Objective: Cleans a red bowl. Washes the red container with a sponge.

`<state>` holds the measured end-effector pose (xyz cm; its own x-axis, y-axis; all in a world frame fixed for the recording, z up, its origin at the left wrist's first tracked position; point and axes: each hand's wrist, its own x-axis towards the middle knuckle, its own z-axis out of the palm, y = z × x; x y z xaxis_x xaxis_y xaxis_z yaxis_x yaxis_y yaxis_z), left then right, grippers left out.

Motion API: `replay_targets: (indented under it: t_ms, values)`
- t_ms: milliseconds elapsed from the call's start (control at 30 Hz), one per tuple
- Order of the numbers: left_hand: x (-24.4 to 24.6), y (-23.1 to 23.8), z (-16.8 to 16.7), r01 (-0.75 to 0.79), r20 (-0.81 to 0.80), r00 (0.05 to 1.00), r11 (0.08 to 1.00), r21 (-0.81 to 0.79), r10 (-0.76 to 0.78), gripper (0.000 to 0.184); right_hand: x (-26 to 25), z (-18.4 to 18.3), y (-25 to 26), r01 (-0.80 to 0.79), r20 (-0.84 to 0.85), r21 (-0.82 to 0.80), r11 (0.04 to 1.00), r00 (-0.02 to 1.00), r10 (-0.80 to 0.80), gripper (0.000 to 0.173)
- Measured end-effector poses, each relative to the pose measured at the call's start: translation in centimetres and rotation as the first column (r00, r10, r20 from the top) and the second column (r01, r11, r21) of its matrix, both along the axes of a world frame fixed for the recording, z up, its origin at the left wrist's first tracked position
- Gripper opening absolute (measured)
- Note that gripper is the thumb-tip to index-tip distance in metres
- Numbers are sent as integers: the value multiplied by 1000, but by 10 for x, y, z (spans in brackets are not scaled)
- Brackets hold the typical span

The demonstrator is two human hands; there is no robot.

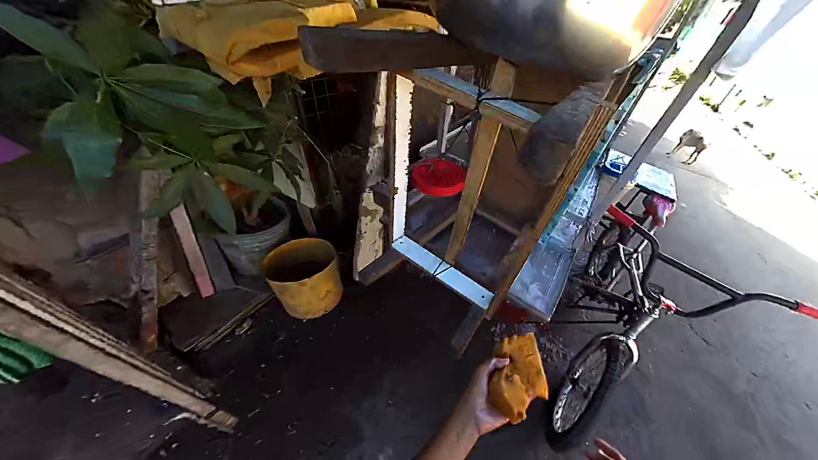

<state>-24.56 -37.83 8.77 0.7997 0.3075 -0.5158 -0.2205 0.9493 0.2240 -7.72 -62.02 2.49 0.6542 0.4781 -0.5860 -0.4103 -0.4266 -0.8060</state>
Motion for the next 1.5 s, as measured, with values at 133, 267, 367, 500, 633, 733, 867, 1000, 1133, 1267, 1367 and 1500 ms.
replay_targets:
  t_ms: [133, 267, 367, 500, 633, 733, 867, 1000, 1133, 1267, 1367, 1500]
  values:
    - [-142, 24, -9, -168, -166, 972, 985, 21, 170, 32, -80, 13, 63, -105, -24, -9, 994, 994, 105, 40]
    - [-249, 78, -33, -407, -278, 859, 903, 136, 430, 32, -136, 24, 119, -265, -79, -43, 963, 962, 261, 37]
    - [-297, 129, -41, -543, -251, 766, 804, 241, 592, 31, -165, 40, 172, -357, -108, -6, 934, 929, 354, 37]
    - [-330, 203, -36, -667, -124, 661, 655, 354, 740, 32, -194, 65, 268, -492, -76, 150, 858, 859, 506, 39]
    - [-335, 270, -8, -752, -18, 583, 548, 367, 812, 36, -216, 106, 385, -579, 40, 309, 755, 801, 598, 41]
    - [-330, 315, 13, -763, 40, 578, 522, 381, 815, 35, -233, 137, 471, -508, 107, 440, 741, 848, 518, 41]
    - [-308, 368, 32, -750, 87, 607, 532, 394, 790, 34, -240, 171, 568, -402, 129, 561, 724, 906, 403, 41]
    - [-277, 421, 41, -706, 109, 670, 584, 401, 735, 33, -240, 195, 638, -282, 69, 564, 776, 953, 296, 45]
    - [-240, 483, 41, -611, 86, 773, 702, 366, 629, 33, -221, 191, 697, -61, 59, 586, 808, 998, 33, 49]
    - [-206, 539, 44, -466, 72, 877, 807, 364, 475, 33, -206, 194, 723, 129, 158, 545, 829, 955, -253, 50]
    - [-187, 573, 49, -338, 61, 938, 866, 368, 340, 34, -194, 195, 738, 278, 190, 510, 814, 887, -422, 52]
    - [-158, 609, 52, -220, 33, 974, 910, 352, 224, 36, -159, 178, 762, 515, 298, 379, 769, 719, -628, 50]
